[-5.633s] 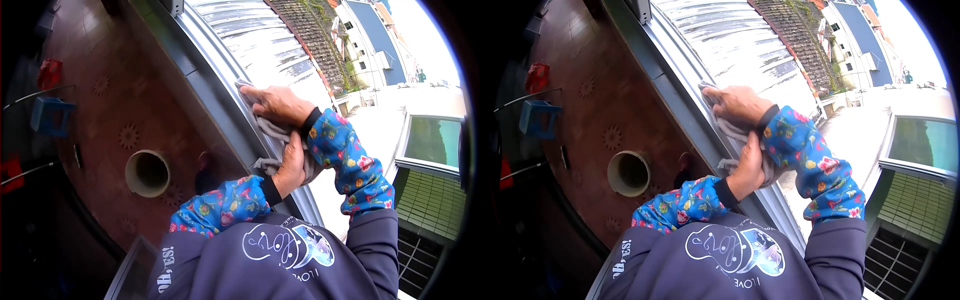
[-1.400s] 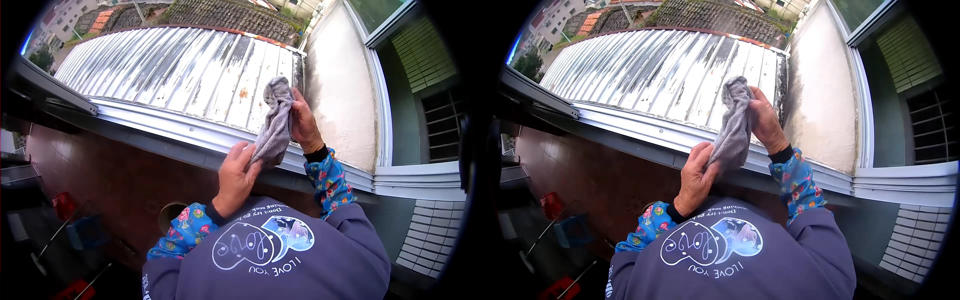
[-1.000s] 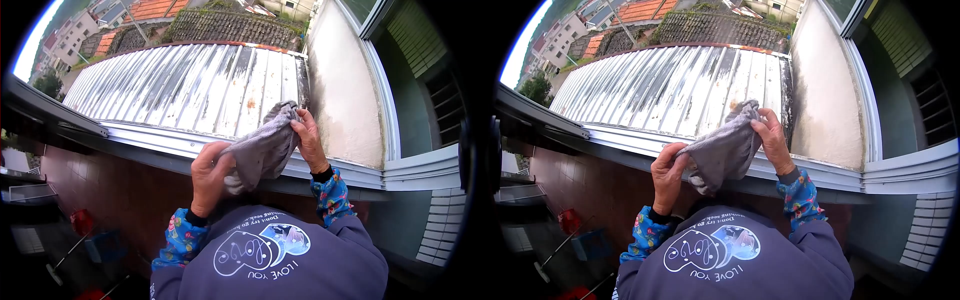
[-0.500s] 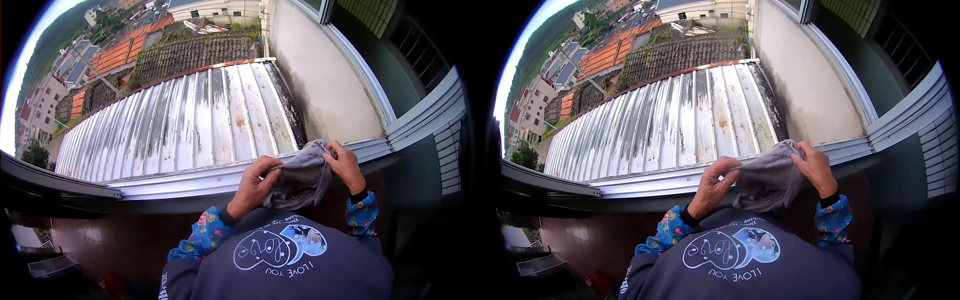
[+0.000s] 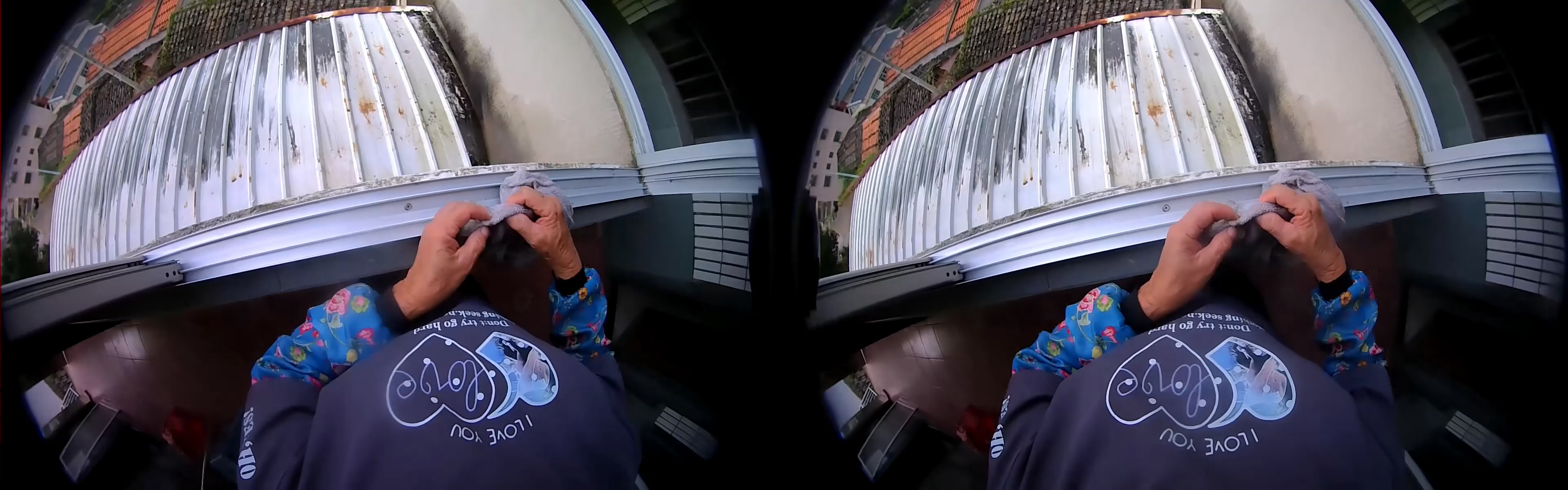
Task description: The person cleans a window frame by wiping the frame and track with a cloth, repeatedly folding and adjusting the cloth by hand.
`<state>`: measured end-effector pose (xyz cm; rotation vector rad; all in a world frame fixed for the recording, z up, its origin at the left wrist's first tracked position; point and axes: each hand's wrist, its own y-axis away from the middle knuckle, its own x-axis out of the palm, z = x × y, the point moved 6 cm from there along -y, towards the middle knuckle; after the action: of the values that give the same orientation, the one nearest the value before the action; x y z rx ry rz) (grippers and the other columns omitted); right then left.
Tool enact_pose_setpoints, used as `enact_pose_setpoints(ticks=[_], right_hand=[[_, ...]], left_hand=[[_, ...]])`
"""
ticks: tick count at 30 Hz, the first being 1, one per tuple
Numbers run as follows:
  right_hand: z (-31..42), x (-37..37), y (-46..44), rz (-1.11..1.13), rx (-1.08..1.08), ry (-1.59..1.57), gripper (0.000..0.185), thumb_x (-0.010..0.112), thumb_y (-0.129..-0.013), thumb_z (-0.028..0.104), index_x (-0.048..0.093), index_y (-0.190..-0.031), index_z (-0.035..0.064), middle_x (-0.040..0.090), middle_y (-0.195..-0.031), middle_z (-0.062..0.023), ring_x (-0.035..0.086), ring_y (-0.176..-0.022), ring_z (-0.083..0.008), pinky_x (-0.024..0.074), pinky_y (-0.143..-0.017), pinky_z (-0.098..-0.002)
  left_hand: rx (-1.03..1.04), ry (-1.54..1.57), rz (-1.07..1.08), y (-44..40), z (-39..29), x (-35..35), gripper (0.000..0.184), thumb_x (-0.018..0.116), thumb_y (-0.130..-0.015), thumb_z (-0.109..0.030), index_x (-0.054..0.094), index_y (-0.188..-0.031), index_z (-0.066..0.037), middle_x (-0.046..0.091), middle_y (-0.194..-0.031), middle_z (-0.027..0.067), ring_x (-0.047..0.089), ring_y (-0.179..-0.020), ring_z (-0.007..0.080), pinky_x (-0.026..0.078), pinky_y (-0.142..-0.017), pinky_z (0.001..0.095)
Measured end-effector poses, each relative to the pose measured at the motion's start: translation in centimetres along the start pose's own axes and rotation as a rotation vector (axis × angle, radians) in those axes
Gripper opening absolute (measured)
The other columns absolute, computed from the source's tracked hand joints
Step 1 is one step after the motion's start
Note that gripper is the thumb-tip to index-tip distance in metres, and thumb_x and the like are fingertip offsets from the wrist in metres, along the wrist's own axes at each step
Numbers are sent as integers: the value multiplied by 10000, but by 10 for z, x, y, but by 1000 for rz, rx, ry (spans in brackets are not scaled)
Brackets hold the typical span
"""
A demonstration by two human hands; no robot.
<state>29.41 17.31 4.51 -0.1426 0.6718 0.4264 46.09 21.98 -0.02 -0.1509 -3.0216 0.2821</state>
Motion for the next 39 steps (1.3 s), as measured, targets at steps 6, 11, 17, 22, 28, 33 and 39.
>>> enact_pose_setpoints(ticks=[6, 11, 17, 22, 28, 33, 39], right_hand=[[19, 28, -23, 160, 17, 129, 245, 707, -801, 175, 637, -973, 15, 609, -761, -125, 614, -693, -227, 493, -660, -334], [43, 47, -14, 12, -385, 315, 767, 813, -727, 348, 445, -1343, 77, 553, -1228, -175, 595, -1083, -367, 501, -871, -413], [22, 39, -30, -195, -496, 119, 475, 694, -766, 38, 579, -1225, 77, 535, -1229, -173, 574, -1108, -370, 499, -895, -389], [34, 54, -35, 45, -371, 141, 261, 655, -820, 73, 672, -1080, 87, 599, -1020, -101, 641, -879, -293, 522, -756, -340], [37, 96, -45, 144, -506, 432, 113, 642, -840, 197, 663, -924, 124, 614, -879, -68, 652, -782, -277, 522, -672, -387], [43, 116, -66, 292, -512, 616, 147, 620, -845, 206, 660, -964, 130, 625, -849, -86, 657, -786, -305, 526, -679, -411], [64, 144, -71, 189, -655, 569, 159, 650, -838, 188, 623, -980, 122, 613, -867, -86, 655, -779, -308, 532, -661, -399]], left_hand=[[-287, 311, 2, 5, 15, -13, 44, 603, -942, -36, 578, -947, -1, 552, -765, -26, 486, -719, 24, 425, -627, 203], [-462, 595, -150, -12, 26, -38, 102, 613, -911, -44, 534, -971, -22, 617, -759, 43, 574, -582, 104, 477, -444, 235], [-315, 263, 76, -53, -20, -78, 159, 646, -926, -131, 607, -1045, -32, 682, -885, 58, 646, -832, 120, 490, -715, 239], [46, -160, -337, -26, -35, -193, 154, 612, -953, -130, 613, -1073, -34, 696, -971, 85, 652, -912, 140, 508, -800, 262], [30, -408, -559, 42, -4, -229, 81, 582, -953, -63, 628, -1016, -39, 653, -947, 49, 606, -889, 122, 481, -817, 246], [57, -358, -591, 52, 10, -237, 97, 606, -943, -95, 644, -1013, -39, 651, -928, 27, 566, -818, 109, 480, -761, 250], [-10, -482, -564, 47, 8, -224, 141, 615, -939, -123, 655, -1042, -36, 684, -927, 62, 623, -871, 144, 507, -768, 275]])
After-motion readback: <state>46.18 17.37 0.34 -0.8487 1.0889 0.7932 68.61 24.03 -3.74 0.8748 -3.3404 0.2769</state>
